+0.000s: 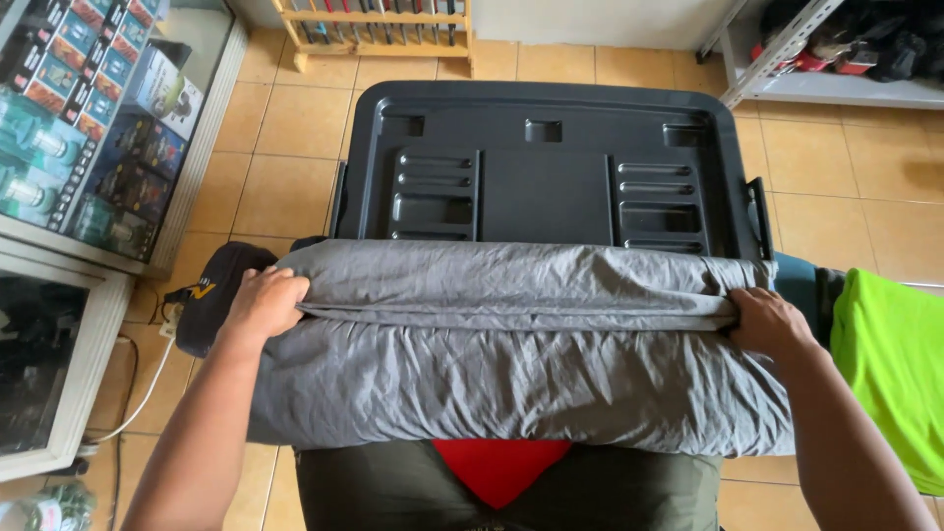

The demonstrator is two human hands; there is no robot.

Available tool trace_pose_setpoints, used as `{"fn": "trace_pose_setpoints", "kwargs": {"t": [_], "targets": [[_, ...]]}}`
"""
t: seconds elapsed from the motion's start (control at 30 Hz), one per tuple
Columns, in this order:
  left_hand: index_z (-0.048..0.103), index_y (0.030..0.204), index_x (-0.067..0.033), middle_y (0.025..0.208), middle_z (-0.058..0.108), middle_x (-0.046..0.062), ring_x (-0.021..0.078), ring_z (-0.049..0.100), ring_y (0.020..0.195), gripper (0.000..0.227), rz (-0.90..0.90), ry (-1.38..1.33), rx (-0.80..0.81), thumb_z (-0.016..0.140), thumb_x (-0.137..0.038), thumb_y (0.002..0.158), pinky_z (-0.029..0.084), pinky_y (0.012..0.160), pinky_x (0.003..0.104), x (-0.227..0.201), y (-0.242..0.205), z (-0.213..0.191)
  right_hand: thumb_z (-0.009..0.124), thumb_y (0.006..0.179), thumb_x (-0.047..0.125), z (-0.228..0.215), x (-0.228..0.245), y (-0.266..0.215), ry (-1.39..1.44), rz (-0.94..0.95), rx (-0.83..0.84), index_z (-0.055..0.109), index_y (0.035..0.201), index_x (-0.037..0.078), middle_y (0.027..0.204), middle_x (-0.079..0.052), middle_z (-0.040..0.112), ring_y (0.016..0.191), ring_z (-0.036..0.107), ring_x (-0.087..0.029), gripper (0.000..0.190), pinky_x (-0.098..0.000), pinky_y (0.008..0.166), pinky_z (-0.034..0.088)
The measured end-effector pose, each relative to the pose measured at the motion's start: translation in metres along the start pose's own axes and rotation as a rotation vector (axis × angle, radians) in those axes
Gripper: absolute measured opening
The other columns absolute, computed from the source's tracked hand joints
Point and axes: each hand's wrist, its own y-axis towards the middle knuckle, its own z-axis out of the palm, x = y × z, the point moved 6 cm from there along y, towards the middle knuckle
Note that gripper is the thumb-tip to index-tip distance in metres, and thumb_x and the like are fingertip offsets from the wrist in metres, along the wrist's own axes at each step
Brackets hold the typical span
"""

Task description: Folding a grey sleeping bag on a flat surface

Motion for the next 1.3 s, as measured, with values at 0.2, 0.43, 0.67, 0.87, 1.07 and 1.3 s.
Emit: {"fn": "trace_pose_setpoints", "kwargs": {"t": [0.2,0.43,0.67,0.87,1.07,1.3], "targets": [[0.061,0.069,-0.0091,0.076,0.069,0.008,0.036,0.065,0.083,0.004,0.054,0.001,-0.524,0.062,-0.01,0.072,0.053,0.072,0.049,0.003,0.009,0.033,0.064,0.076,0.033,-0.004,0.002,-0.006,-0.022,0.055,0.001,0.07,0.099,0.024,0.109,-0.004,0.074,0.11,0.07,-0.029,0.025,-0.0445,0.09,0.058],[0.067,0.078,-0.0273,0.07,0.069,-0.004,0.0209,0.074,0.074,0.02,-0.292,0.108,-0.512,0.052,-0.021,0.09,0.046,0.088,0.037,0.015,0.024,0.07,0.055,0.09,0.035,0.048,-0.007,0.002,-0.168,0.08,-0.576,0.06,0.09,0.028,0.093,0.01,0.06,0.1,0.07,-0.015,0.008,-0.0329,0.076,0.062],[0.084,0.118,-0.0138,0.139,0.076,0.014,0.0402,0.064,0.135,0.043,-0.512,0.008,0.258,0.046,-0.011,0.098,0.004,0.112,0.082,-0.002,-0.005,-0.054,0.054,0.092,0.032,0.042,0.006,-0.003,-0.168,0.02,-0.486,0.062,0.087,0.024,0.094,0.004,0.062,0.103,0.071,-0.018,0.012,-0.0322,0.078,0.062],[0.074,0.116,-0.0058,0.113,0.071,0.02,0.0379,0.065,0.116,0.035,0.27,-0.673,-0.936,0.076,-0.028,0.089,0.041,0.103,0.049,-0.229,0.037,-0.131,0.057,0.089,0.031,0.051,0.006,0.011,-0.288,-0.057,-0.571,0.06,0.085,0.022,0.088,0.0,0.061,0.097,0.073,-0.019,0.01,-0.0307,0.071,0.061],[0.012,0.166,-0.011,0.173,0.007,0.018,0.0294,0.002,0.161,0.09,-0.073,-0.714,-0.011,0.016,-0.074,0.101,-0.009,0.124,0.065,-0.335,0.04,-0.066,0.048,0.099,0.026,-0.004,-0.006,-0.028,-0.323,-0.3,-0.709,0.055,0.088,0.022,0.09,0.0,0.049,0.09,0.062,-0.024,0.013,-0.0344,0.074,0.053],[0.004,0.167,-0.0208,0.172,-0.001,0.021,0.0374,-0.009,0.159,0.102,-0.087,-0.468,-0.077,0.03,-0.084,0.092,-0.013,0.119,0.07,-0.34,0.008,-0.054,0.055,0.089,0.04,-0.002,-0.005,-0.026,-0.141,-0.166,-0.408,0.066,0.101,0.026,0.092,0.004,0.062,0.1,0.072,-0.018,0.021,-0.0305,0.085,0.059]]}}
